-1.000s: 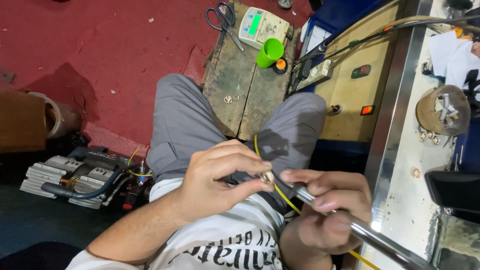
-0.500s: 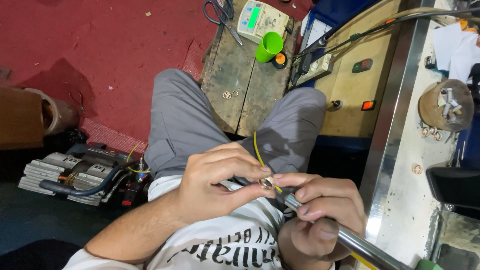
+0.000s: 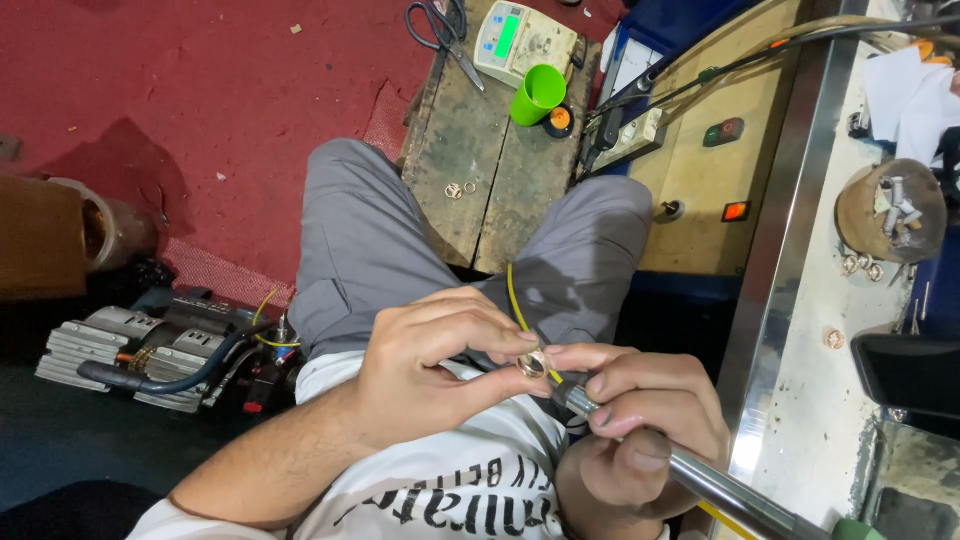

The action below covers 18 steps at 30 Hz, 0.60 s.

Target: Polishing a small metal ring using a handheld rotary tool at a workbench.

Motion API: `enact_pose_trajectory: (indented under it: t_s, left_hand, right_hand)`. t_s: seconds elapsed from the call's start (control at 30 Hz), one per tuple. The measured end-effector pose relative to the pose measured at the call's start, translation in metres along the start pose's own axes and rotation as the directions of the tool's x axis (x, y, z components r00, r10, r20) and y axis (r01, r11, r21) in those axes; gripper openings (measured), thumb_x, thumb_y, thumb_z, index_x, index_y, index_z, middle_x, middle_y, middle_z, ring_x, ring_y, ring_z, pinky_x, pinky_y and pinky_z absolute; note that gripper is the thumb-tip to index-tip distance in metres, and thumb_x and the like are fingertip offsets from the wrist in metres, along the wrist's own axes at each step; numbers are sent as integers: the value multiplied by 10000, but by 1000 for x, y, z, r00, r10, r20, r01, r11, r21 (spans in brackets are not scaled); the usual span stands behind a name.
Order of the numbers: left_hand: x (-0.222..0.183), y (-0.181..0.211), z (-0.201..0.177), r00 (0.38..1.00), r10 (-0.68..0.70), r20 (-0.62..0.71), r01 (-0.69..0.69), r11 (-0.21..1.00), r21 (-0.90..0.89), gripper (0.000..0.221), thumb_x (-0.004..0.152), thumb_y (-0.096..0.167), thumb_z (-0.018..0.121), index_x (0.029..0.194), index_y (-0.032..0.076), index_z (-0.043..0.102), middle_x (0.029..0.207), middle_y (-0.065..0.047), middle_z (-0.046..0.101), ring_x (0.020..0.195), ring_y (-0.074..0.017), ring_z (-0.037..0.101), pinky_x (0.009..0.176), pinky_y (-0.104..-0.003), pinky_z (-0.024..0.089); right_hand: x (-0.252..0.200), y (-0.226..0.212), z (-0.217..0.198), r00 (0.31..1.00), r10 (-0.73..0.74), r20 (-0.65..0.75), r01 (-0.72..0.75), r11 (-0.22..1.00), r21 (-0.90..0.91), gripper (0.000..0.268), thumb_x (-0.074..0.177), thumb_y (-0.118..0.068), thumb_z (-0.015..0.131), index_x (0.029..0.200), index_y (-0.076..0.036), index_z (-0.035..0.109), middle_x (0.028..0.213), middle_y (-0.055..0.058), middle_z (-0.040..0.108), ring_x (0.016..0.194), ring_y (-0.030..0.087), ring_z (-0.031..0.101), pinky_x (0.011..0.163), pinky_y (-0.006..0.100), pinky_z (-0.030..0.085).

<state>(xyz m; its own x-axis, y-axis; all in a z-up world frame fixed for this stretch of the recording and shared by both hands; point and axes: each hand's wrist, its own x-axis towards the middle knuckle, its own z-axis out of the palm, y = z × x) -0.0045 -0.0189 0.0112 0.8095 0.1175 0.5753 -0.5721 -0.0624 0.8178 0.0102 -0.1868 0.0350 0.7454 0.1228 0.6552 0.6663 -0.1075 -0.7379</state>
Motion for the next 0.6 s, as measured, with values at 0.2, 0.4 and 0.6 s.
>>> enact_pose_trajectory:
  t_s: [0.2, 0.4, 0.6]
  left_hand:
    - [-1, 1, -1, 995, -95, -13, 96, 995, 31, 351, 723, 217, 926, 948, 68, 703, 846, -21, 757, 654, -119, 632, 677, -249, 561]
    - [-6, -8, -10, 970, -241, 27, 242, 963, -117, 375, 764, 140, 919, 1092, 138, 737, 1019, -41, 703, 778, -102, 663, 776, -234, 570]
    - [1, 2, -15, 987, -160, 12, 160, 976, -148, 287, 842, 91, 863, 1100, 112, 738, 991, -37, 663, 788, -118, 622, 739, -256, 569]
  right_hand:
    - [2, -1, 5, 999, -34, -43, 31, 998, -64, 544, 1127, -465, 439, 756, -70, 487, 723, 129, 479, 559, 250, 651, 561, 399, 731]
    - [7, 23, 2, 941, -88, -327, 101, 995, 22, 437, 1110, -633, 414, 1106, -198, 461, 1066, 126, 402, 925, 184, 471, 603, 398, 631]
    - [-24, 54, -31, 998, -2, -56, 16, 969, 245, 273, 1154, -414, 476, 1216, -154, 422, 871, 157, 715, 701, 325, 760, 586, 351, 625]
